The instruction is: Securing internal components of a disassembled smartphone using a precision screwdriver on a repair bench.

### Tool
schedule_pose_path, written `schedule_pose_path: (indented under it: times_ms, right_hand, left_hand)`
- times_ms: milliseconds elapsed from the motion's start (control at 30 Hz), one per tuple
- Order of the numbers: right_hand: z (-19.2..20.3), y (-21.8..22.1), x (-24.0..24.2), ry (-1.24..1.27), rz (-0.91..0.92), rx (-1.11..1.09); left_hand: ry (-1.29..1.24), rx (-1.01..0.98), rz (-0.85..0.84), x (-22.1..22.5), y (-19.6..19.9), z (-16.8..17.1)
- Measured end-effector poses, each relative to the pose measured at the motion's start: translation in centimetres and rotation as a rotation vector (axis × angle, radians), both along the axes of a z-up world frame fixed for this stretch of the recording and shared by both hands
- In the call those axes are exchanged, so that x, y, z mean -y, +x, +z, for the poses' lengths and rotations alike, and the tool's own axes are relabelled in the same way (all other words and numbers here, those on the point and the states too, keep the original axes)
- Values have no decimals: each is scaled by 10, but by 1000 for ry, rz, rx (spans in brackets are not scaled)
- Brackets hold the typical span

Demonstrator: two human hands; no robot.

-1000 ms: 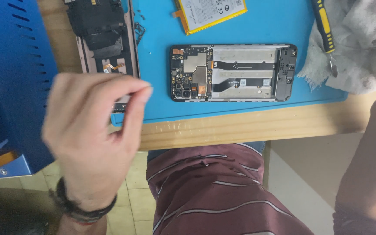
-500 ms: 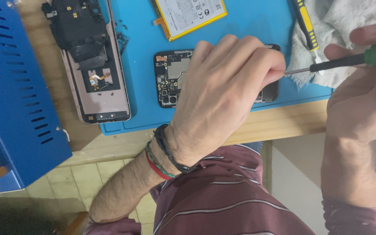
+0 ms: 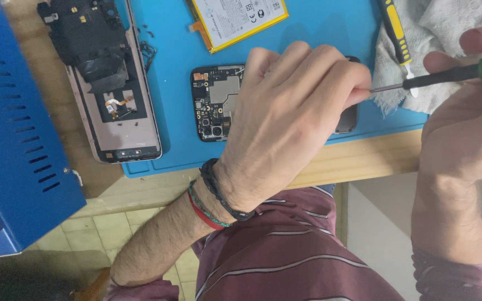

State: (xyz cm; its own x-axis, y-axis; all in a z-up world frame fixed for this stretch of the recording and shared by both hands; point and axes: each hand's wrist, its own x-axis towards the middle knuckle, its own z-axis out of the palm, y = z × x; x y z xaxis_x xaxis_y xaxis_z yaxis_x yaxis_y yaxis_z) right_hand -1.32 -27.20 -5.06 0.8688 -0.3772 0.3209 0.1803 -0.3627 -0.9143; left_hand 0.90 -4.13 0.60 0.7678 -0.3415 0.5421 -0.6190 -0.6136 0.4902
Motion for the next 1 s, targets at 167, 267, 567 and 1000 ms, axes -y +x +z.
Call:
schedule_pose_path:
  times_ms: [167, 267, 567, 1000]
  right_hand:
    - [-9, 0, 14, -16, 38, 40]
    - [-12, -3, 19, -83, 9, 10]
    - [6, -24, 23, -242, 4, -71]
    - [12, -23, 15, -324, 305, 24]
  left_hand:
    - [8, 60, 35, 4, 1, 1]
    - [65, 106, 48, 6, 2, 5]
    - [25, 121, 30, 7, 6, -3]
    - [162, 128, 17, 8, 7, -17]
